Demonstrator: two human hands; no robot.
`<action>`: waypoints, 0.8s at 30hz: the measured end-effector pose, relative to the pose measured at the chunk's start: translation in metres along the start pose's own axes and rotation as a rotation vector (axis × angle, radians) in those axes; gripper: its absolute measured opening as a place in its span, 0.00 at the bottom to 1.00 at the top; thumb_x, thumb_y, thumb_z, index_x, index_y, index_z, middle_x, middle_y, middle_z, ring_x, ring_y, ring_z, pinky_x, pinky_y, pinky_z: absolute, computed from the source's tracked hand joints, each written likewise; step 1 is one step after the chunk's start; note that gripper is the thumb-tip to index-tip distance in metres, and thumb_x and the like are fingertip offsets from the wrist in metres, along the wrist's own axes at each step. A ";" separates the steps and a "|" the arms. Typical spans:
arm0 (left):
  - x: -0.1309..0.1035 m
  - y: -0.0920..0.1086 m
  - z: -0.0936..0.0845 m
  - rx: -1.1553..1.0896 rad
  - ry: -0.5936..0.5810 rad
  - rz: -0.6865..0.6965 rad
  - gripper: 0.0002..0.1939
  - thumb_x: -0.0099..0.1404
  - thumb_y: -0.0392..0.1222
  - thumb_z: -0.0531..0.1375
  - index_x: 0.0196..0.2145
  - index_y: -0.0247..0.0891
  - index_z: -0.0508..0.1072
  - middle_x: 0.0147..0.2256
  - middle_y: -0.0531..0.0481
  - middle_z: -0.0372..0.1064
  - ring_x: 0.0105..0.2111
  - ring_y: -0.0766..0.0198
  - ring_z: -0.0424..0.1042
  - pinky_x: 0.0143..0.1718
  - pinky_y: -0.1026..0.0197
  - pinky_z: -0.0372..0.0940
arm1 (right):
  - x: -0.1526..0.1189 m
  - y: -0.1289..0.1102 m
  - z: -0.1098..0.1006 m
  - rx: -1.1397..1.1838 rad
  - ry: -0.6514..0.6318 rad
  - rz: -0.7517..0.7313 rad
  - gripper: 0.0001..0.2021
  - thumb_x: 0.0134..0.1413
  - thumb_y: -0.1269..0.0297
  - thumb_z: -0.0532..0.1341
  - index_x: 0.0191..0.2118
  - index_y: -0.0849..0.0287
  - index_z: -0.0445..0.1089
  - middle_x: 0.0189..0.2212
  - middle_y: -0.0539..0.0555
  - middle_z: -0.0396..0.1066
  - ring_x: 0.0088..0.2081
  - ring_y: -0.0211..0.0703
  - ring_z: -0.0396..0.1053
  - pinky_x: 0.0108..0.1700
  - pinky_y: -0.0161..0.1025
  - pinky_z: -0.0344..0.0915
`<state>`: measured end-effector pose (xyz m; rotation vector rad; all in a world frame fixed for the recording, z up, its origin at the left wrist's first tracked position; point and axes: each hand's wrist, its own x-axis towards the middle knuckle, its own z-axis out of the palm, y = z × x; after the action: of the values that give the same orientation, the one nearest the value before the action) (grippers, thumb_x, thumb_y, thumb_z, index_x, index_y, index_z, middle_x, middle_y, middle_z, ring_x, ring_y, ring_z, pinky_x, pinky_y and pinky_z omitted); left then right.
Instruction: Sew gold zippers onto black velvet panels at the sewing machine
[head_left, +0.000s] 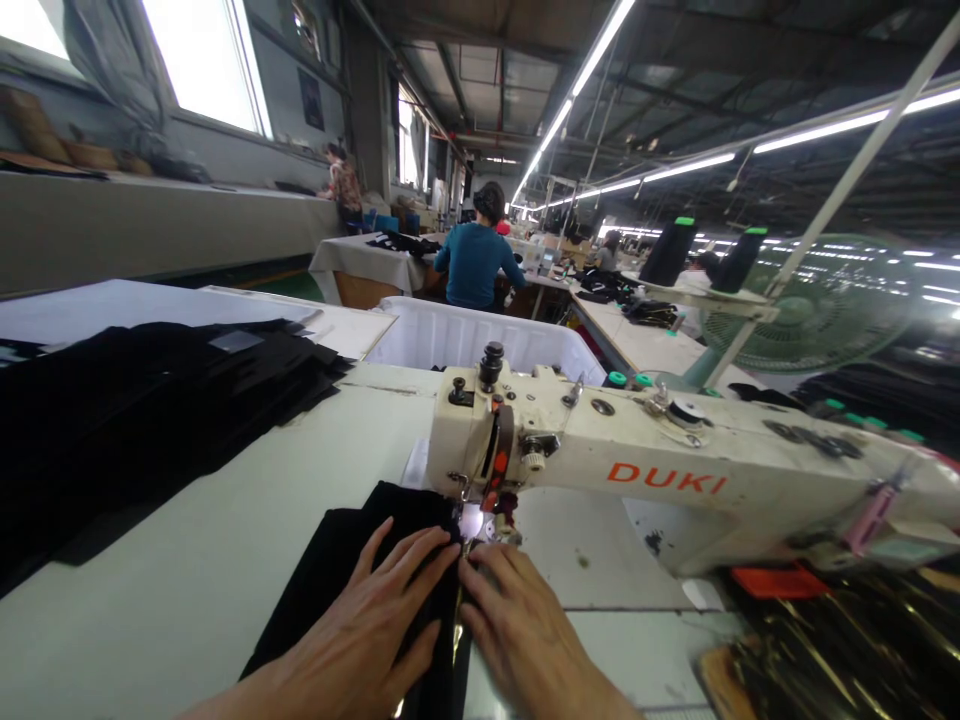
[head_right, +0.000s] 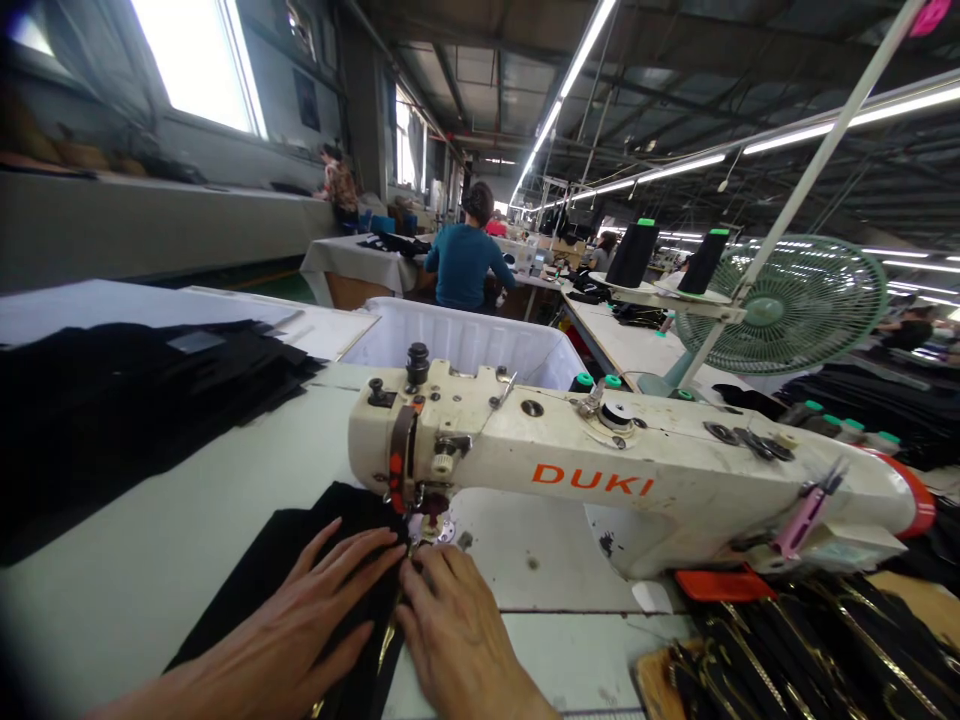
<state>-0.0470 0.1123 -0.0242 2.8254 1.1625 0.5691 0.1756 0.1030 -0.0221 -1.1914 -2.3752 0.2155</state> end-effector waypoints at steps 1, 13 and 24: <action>0.000 0.000 0.000 0.004 0.009 -0.002 0.31 0.68 0.37 0.55 0.67 0.41 0.55 0.63 0.43 0.60 0.63 0.50 0.59 0.63 0.34 0.51 | 0.001 0.001 -0.001 0.017 0.006 0.005 0.17 0.62 0.72 0.57 0.56 0.56 0.66 0.51 0.57 0.69 0.51 0.49 0.67 0.55 0.45 0.69; -0.007 0.006 0.002 0.021 0.116 -0.006 0.38 0.66 0.42 0.59 0.69 0.42 0.47 0.62 0.42 0.61 0.61 0.45 0.62 0.63 0.38 0.55 | 0.005 0.007 0.022 -0.283 0.093 -0.050 0.21 0.59 0.72 0.63 0.58 0.63 0.64 0.51 0.60 0.71 0.51 0.55 0.69 0.53 0.49 0.72; -0.003 0.002 0.003 0.052 0.008 0.045 0.35 0.70 0.42 0.56 0.70 0.39 0.45 0.65 0.43 0.55 0.63 0.49 0.59 0.63 0.36 0.49 | 0.004 0.009 0.019 -0.243 0.059 -0.046 0.21 0.60 0.70 0.63 0.58 0.62 0.65 0.53 0.57 0.71 0.53 0.54 0.68 0.56 0.50 0.70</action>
<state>-0.0467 0.1087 -0.0274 2.9021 1.1343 0.5613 0.1709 0.1129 -0.0400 -1.2296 -2.4255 -0.1253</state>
